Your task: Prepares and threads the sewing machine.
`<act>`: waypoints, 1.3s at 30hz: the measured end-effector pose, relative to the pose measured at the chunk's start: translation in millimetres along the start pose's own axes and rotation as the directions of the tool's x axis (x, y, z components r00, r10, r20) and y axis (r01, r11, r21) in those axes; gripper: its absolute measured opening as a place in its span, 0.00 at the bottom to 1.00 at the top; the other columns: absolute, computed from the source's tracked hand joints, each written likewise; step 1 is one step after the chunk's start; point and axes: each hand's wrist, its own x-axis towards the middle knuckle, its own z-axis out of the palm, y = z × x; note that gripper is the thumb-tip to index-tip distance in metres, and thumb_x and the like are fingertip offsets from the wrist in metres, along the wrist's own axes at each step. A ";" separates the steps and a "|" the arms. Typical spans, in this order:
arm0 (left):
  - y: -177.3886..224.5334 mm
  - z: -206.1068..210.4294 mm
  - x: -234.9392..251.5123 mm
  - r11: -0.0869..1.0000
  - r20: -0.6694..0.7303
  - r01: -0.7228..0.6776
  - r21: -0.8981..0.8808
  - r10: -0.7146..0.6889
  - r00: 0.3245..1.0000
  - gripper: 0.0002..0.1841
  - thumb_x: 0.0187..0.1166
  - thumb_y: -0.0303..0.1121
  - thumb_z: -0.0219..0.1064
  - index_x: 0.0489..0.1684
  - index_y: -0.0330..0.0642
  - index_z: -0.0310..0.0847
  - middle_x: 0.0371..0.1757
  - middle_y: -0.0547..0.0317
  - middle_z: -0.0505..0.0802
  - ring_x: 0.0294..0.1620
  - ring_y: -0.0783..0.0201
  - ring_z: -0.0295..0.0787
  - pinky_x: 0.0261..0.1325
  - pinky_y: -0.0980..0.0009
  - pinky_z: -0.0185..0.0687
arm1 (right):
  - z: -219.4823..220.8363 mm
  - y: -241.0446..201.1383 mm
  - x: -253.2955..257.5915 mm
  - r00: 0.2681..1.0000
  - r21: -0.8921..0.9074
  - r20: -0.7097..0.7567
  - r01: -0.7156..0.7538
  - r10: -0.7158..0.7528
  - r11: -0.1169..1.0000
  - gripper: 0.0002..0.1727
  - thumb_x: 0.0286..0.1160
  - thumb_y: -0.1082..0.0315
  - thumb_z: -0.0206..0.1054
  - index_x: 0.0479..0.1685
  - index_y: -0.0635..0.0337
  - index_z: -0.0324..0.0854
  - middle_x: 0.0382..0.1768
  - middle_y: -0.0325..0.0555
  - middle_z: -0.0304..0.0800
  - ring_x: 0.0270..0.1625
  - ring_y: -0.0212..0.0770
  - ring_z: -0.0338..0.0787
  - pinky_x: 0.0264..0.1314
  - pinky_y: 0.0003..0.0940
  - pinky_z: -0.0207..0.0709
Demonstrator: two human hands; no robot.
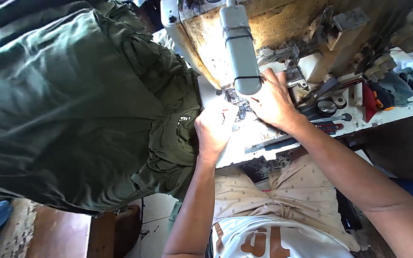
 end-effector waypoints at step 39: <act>-2.3 -0.5 -2.1 0.998 -0.020 -0.040 -0.056 0.039 0.999 0.04 0.81 0.31 0.69 0.42 0.44 0.90 0.37 0.63 0.91 0.31 0.74 0.82 0.34 0.76 0.79 | 11.8 -4.6 -1.4 0.992 -0.057 -0.103 0.068 -0.074 0.996 0.14 0.83 0.61 0.59 0.44 0.53 0.91 0.56 0.48 0.88 0.64 0.56 0.81 0.64 0.58 0.65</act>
